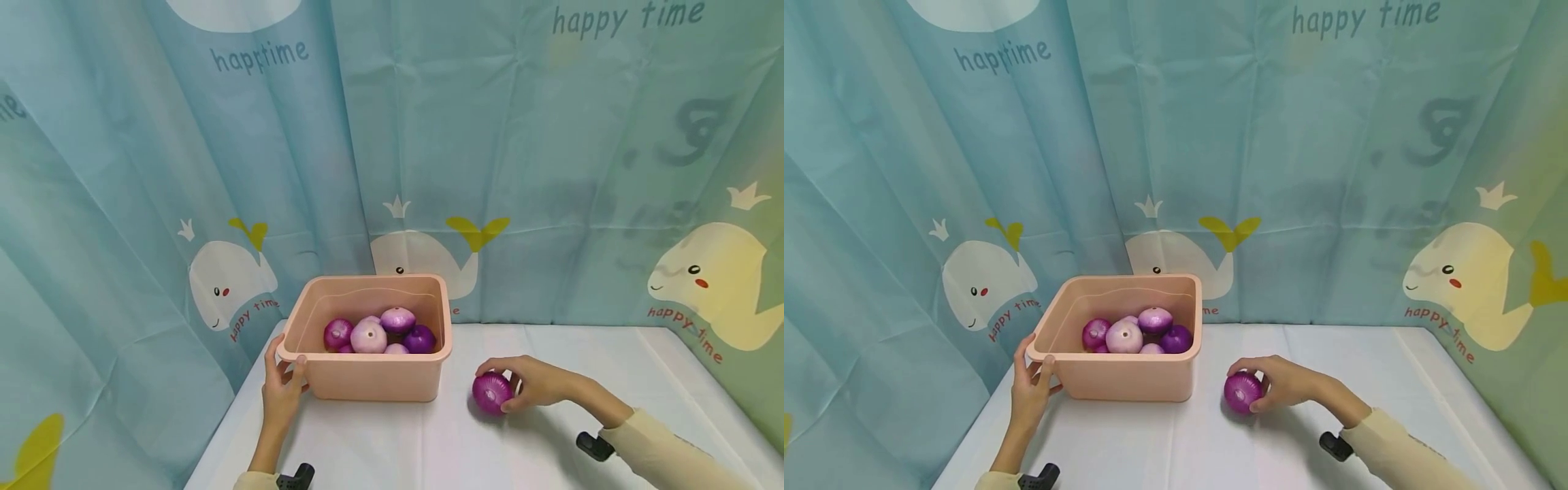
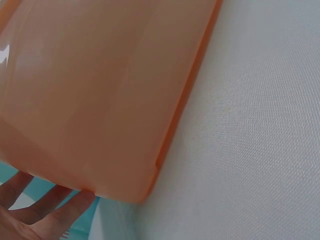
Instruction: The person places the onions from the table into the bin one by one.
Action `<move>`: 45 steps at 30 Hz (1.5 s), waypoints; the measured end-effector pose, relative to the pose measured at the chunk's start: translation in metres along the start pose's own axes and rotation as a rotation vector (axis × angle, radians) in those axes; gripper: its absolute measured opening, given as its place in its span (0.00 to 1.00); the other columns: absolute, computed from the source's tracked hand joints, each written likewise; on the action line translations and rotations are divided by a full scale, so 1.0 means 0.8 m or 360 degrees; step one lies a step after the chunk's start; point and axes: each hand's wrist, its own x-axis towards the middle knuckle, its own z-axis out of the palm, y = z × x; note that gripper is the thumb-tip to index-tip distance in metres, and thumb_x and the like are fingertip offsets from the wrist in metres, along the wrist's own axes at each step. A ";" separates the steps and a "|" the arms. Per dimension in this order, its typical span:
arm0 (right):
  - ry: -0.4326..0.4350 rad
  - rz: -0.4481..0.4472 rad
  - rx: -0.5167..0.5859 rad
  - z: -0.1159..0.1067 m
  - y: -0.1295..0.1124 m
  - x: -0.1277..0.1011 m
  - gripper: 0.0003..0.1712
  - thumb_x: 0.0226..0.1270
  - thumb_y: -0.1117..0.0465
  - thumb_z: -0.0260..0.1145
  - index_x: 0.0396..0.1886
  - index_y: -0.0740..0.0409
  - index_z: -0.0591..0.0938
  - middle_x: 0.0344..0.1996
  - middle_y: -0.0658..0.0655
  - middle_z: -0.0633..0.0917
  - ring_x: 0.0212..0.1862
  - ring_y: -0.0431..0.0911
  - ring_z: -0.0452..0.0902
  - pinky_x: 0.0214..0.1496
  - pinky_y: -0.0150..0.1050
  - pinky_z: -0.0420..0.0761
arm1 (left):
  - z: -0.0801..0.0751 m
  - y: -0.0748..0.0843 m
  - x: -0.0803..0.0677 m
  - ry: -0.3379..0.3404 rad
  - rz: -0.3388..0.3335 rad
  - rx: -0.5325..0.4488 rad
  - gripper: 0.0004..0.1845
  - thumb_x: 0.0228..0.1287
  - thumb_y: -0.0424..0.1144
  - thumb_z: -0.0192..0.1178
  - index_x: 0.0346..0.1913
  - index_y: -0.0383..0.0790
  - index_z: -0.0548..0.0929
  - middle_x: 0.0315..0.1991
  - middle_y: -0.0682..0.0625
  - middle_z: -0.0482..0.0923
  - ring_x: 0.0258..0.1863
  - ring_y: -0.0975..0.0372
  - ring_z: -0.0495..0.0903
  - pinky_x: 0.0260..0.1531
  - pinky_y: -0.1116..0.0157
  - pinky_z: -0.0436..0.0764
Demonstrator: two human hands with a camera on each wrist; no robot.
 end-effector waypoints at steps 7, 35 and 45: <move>0.0130 -0.0060 -0.0146 -0.045 -0.015 0.005 0.32 0.59 0.61 0.79 0.63 0.52 0.78 0.56 0.57 0.82 0.40 0.41 0.81 0.40 0.40 0.87 | -0.001 0.000 0.001 0.0003 0.0020 0.0012 0.35 0.78 0.41 0.56 0.81 0.58 0.54 0.71 0.36 0.70 0.49 0.45 0.83 0.37 0.52 0.89; 0.0594 0.0079 -0.0339 -0.148 -0.055 0.062 0.36 0.57 0.64 0.81 0.66 0.52 0.78 0.52 0.59 0.84 0.37 0.45 0.86 0.42 0.40 0.88 | 0.001 0.000 -0.001 0.0037 0.0021 0.0017 0.35 0.77 0.44 0.57 0.80 0.59 0.55 0.70 0.36 0.72 0.48 0.43 0.83 0.36 0.52 0.89; 0.0592 0.0137 -0.0367 -0.153 -0.056 0.072 0.37 0.57 0.62 0.81 0.66 0.51 0.78 0.53 0.59 0.84 0.39 0.46 0.86 0.45 0.43 0.87 | 0.001 0.001 -0.002 0.0027 -0.0019 0.0010 0.35 0.77 0.45 0.57 0.80 0.60 0.54 0.71 0.36 0.70 0.51 0.39 0.82 0.38 0.49 0.88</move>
